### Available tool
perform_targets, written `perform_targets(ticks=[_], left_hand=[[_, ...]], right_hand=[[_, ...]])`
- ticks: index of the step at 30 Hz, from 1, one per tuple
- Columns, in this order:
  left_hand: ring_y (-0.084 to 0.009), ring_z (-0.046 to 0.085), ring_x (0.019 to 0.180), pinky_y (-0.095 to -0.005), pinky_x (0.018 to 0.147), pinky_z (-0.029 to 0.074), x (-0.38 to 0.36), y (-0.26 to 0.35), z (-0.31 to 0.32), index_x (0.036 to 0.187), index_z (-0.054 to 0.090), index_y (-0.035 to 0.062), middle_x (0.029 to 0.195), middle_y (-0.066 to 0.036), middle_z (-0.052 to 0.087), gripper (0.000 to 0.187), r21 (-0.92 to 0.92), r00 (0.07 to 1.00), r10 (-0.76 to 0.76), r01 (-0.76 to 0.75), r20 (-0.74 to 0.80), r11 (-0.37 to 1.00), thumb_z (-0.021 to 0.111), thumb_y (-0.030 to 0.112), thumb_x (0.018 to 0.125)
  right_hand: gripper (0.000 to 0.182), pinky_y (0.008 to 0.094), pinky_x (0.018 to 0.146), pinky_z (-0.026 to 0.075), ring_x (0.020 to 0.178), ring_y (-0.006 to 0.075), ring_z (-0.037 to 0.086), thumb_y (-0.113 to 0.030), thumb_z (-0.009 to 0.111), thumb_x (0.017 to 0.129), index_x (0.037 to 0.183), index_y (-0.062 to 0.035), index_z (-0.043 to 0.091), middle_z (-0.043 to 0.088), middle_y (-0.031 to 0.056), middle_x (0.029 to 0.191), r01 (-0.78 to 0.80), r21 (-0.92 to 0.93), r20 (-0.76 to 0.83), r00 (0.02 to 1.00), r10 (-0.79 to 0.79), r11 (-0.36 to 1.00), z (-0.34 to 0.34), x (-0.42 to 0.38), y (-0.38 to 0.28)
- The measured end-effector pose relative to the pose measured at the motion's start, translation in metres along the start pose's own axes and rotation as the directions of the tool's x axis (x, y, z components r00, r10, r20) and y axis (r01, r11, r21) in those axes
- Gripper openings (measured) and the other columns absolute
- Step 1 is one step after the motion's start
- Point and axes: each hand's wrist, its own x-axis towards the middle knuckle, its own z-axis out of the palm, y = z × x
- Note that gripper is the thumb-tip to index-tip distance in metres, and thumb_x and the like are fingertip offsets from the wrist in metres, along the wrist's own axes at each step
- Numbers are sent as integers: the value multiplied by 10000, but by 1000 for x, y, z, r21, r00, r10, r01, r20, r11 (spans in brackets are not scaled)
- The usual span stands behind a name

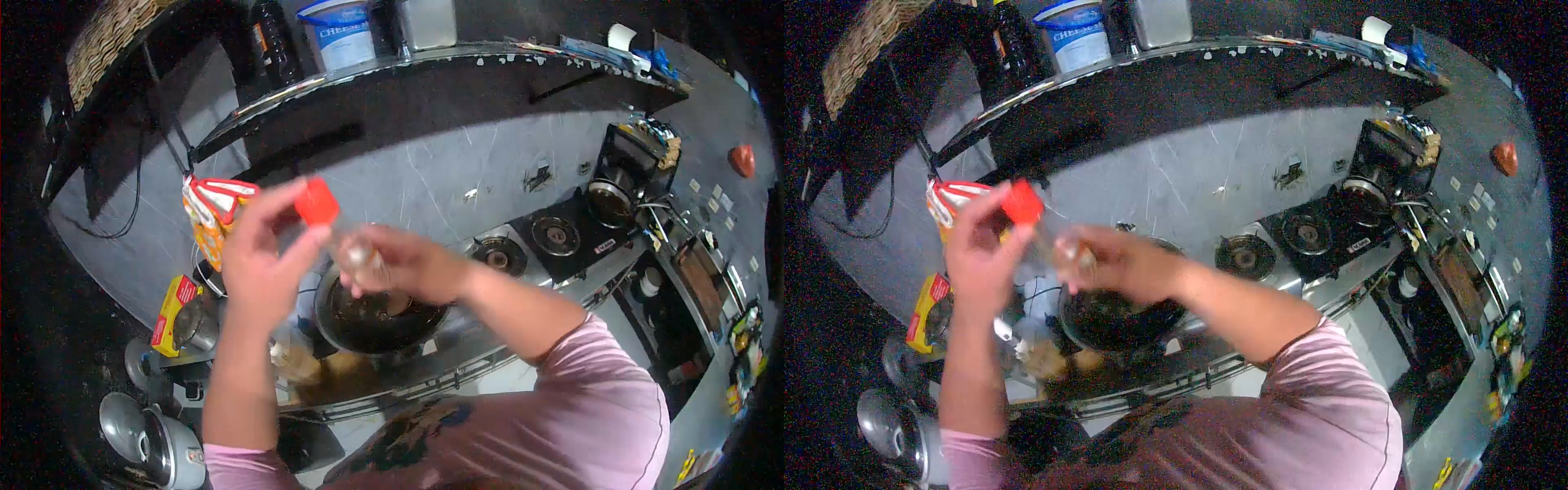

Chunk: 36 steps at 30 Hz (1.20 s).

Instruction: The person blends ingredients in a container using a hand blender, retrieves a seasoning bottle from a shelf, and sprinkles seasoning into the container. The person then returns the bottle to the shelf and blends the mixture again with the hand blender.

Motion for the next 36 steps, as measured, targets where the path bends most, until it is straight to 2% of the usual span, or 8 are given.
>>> perform_targets(ticks=[11,22,24,26,29,30,34,36], left_hand=[[-152,695,915,-277,825,548,222,10,69,1342,574,61,1087,-130,736,454,177,995,69,-56,-72,983,747,198,945],[-190,736,749,-341,704,606,381,-129,99,1269,558,103,879,-104,749,638,711,986,-1,120,-165,693,855,445,819],[-196,736,748,-345,702,605,377,-125,116,1262,558,107,883,-108,749,632,689,983,-74,170,-167,704,851,451,820],[-203,735,734,-362,688,606,377,-129,123,1269,552,115,888,-116,750,631,698,974,-151,227,-169,679,843,456,826],[-223,742,810,-386,748,611,381,-125,126,1284,573,115,943,-117,755,630,806,978,-134,207,-159,555,839,456,827],[-274,691,852,-405,747,553,366,-103,138,1235,530,87,997,-165,696,494,756,971,-174,239,-167,609,819,254,872],[-344,696,944,-439,839,546,359,-107,142,1223,556,89,1048,-190,703,512,820,988,-36,144,-149,553,821,323,853],[-353,690,1009,-433,881,538,363,-108,142,1207,580,85,1074,-183,704,455,793,981,-144,188,-127,579,789,311,872]], right_hand=[[579,328,930,499,1054,141,595,-322,673,1008,1434,-10,434,606,67,1195,273,-365,-126,933,-338,890,-131,37,-114],[391,377,1069,476,1198,199,617,-343,650,1024,1287,-54,651,661,80,1313,-670,-71,-153,739,656,739,-169,-202,53],[376,373,1021,507,1197,204,623,-302,641,1021,1314,-65,639,676,83,1281,-558,318,-158,765,624,766,-174,-275,158],[432,386,944,580,1158,222,659,-240,647,993,1351,-1,610,686,117,1171,-637,-428,-297,770,565,642,-170,-313,153],[423,379,934,580,1119,244,675,-224,647,986,1329,22,620,686,140,1171,-479,-251,-239,873,425,841,-174,-376,213],[324,401,853,549,1021,305,657,-241,607,1010,1278,-63,641,678,146,1136,-766,118,-311,576,756,632,-163,-359,177],[312,426,873,525,1048,338,626,-270,613,998,1238,-76,659,658,153,1156,-728,186,-325,589,740,660,-169,-366,192],[302,438,946,519,1107,331,637,-268,601,992,1208,-70,675,673,146,1189,-487,-403,-281,872,401,775,-180,-366,211]])
